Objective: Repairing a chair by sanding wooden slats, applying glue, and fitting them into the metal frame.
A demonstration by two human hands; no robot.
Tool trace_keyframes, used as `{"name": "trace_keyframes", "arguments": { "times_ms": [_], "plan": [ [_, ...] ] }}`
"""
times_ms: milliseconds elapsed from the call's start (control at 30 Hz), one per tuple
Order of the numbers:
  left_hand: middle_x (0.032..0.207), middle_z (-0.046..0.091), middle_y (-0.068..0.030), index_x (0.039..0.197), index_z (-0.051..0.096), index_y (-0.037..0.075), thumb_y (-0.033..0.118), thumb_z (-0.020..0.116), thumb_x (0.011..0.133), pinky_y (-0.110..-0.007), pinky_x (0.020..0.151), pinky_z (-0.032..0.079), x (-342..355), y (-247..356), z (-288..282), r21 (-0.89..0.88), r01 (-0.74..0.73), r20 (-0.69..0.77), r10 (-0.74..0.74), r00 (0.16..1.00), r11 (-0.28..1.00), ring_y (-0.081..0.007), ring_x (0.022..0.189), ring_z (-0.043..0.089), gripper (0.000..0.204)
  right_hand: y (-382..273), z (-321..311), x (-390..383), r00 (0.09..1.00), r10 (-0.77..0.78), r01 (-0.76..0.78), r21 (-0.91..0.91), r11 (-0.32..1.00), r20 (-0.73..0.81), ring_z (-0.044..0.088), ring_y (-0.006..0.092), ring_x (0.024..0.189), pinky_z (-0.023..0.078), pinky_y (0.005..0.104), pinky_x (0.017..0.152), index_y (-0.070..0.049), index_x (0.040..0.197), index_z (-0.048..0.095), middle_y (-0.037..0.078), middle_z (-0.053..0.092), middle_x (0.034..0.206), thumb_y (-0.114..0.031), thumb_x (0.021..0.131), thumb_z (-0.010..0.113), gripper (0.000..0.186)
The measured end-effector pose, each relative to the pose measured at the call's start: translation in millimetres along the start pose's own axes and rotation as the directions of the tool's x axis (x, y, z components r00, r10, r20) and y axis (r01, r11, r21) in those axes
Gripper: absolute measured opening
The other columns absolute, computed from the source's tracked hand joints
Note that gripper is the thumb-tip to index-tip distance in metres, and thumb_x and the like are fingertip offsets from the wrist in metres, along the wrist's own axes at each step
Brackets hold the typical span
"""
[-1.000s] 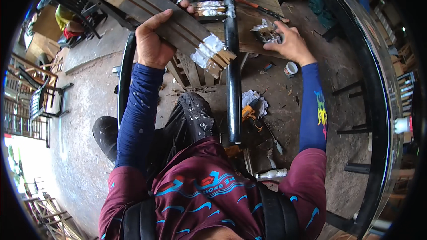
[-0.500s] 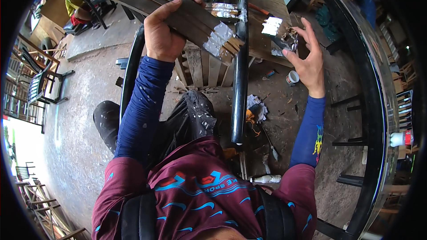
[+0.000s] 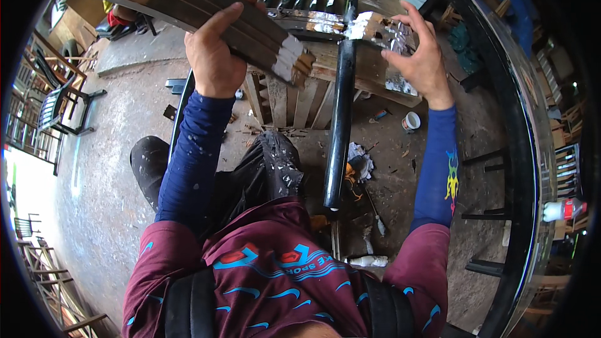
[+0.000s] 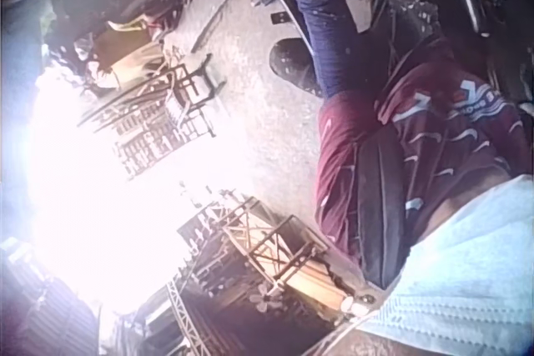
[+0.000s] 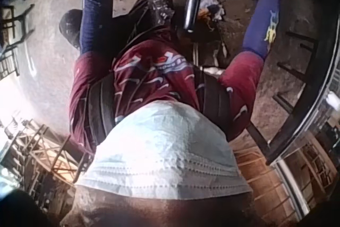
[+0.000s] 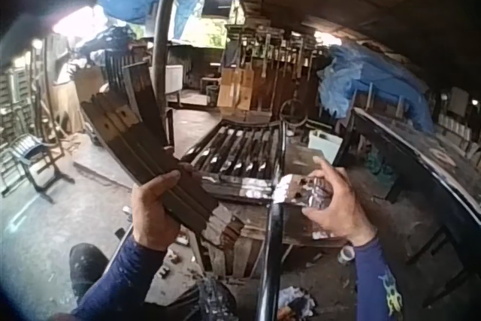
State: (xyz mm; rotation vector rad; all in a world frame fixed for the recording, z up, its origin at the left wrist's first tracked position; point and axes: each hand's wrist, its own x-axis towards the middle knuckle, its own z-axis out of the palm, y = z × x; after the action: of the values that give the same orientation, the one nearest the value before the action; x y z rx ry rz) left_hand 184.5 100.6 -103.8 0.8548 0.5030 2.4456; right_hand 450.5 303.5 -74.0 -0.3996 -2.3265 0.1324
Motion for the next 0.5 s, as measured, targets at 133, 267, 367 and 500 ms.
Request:
{"name": "trace_keyframes", "arguments": {
  "times_ms": [133, 267, 367, 500],
  "plan": [
    [0.103, 0.071, -0.0226, 0.132, 0.052, -0.005, -0.003, 0.06, 0.089, -0.045, 0.087, 0.058, -22.6, 13.3, -14.6, 0.104, 0.091, -0.077, -0.084, 0.994, 0.99, -0.033, 0.094, 0.071, 0.044, 21.8, 16.6, 34.9, 0.999, -0.048, 0.048, 0.005, 0.999, 0.01, 0.058, 0.0281, 0.121, 0.048, 0.0407, 0.105, -0.017, 0.151, 0.045, 0.004, 0.068, 0.128, -0.012, 0.071, 0.081, 0.088],
    [0.104, 0.071, -0.0217, 0.131, 0.052, -0.005, -0.003, 0.061, 0.09, -0.043, 0.086, 0.059, -31.6, 19.7, -24.0, 0.139, 0.146, -0.141, -0.126, 0.982, 0.98, -0.0314, 0.094, 0.071, 0.043, 31.5, 44.3, 59.8, 0.961, -0.268, 0.277, -0.179, 0.944, 0.072, 0.057, 0.0297, 0.121, 0.048, 0.0418, 0.104, -0.024, 0.149, 0.047, 0.002, 0.068, 0.127, -0.012, 0.07, 0.08, 0.087],
    [0.109, 0.07, -0.0214, 0.135, 0.051, -0.004, 0.0, 0.06, 0.092, -0.044, 0.091, 0.058, -35.8, 22.7, -29.8, 0.157, 0.152, -0.165, -0.126, 0.978, 0.976, -0.0319, 0.1, 0.07, 0.044, 33.2, 65.8, 73.9, 0.959, -0.237, 0.249, -0.064, 0.966, 0.152, 0.055, 0.03, 0.123, 0.044, 0.0412, 0.108, -0.02, 0.148, 0.05, 0.003, 0.068, 0.128, -0.015, 0.071, 0.083, 0.084],
    [0.115, 0.068, -0.0222, 0.142, 0.047, -0.003, 0.004, 0.059, 0.093, -0.047, 0.099, 0.055, -39.0, 35.6, -40.5, 0.14, 0.194, -0.14, -0.174, 0.975, 0.971, -0.0329, 0.106, 0.068, 0.05, 18.9, 82.5, 77.3, 0.974, -0.202, 0.201, 0.026, 0.979, 0.097, 0.055, 0.0292, 0.121, 0.044, 0.0413, 0.108, -0.014, 0.15, 0.048, 0.008, 0.069, 0.129, -0.03, 0.077, 0.084, 0.083]
  ]
}}
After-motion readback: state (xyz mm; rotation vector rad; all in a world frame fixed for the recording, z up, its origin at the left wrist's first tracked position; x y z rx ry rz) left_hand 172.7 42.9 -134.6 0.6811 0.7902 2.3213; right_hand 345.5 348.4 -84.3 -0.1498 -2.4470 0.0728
